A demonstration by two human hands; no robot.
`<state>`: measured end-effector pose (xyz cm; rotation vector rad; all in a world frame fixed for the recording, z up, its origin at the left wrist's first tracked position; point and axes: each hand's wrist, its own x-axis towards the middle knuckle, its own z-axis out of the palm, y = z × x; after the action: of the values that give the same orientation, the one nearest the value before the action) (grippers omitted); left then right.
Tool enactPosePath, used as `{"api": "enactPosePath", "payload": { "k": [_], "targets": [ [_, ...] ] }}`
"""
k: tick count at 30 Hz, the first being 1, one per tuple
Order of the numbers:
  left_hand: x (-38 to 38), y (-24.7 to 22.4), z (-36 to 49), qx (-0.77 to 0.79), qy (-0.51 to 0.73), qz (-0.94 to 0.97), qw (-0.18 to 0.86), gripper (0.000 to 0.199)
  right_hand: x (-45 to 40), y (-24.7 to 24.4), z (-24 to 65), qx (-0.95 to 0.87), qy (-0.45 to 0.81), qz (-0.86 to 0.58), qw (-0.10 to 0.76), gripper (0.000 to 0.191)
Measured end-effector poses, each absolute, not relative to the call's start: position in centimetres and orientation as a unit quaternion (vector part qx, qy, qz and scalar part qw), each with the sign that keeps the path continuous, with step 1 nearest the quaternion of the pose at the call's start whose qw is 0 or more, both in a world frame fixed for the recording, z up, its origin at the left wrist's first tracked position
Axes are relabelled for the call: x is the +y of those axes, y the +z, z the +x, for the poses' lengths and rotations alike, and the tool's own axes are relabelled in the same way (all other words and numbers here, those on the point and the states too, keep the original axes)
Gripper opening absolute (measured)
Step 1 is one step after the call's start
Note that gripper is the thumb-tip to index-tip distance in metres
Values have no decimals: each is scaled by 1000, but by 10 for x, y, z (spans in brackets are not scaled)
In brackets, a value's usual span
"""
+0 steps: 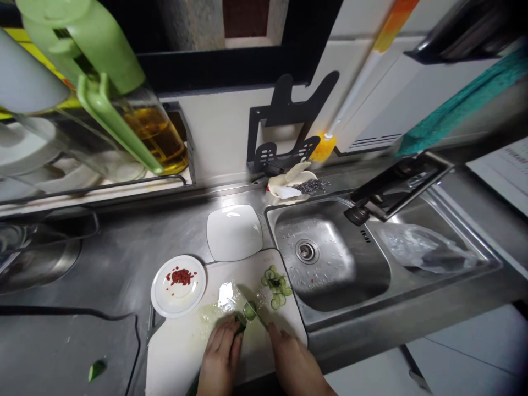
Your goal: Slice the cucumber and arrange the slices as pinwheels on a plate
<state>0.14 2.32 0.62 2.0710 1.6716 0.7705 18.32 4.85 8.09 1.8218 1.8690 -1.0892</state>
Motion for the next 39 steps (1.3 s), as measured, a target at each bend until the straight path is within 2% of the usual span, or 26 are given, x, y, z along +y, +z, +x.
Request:
{"api": "enactPosePath", "payload": {
  "k": [3, 10, 19, 24, 27, 32, 39],
  "targets": [
    [23, 6, 0, 593, 263, 737, 191, 24, 53, 93, 185, 650, -397, 617, 197, 55],
    [20, 9, 0, 604, 250, 732, 195, 24, 41, 97, 180, 665, -386, 598, 228, 59],
    [14, 5, -11, 574, 229, 767, 176, 25, 16, 72, 185, 730, -257, 618, 138, 60],
    [12, 18, -16, 533, 295, 776, 162, 22, 19, 65, 182, 726, -241, 625, 156, 54],
    [24, 36, -8, 548, 276, 762, 207, 19, 23, 67, 179, 736, -226, 621, 148, 51],
    [71, 61, 15, 579, 116, 740, 322, 6, 29, 72, 184, 747, -196, 612, 169, 48],
    [115, 51, 33, 578, 19, 696, 426, 7, 29, 74, 192, 749, -186, 617, 153, 40]
  ]
}}
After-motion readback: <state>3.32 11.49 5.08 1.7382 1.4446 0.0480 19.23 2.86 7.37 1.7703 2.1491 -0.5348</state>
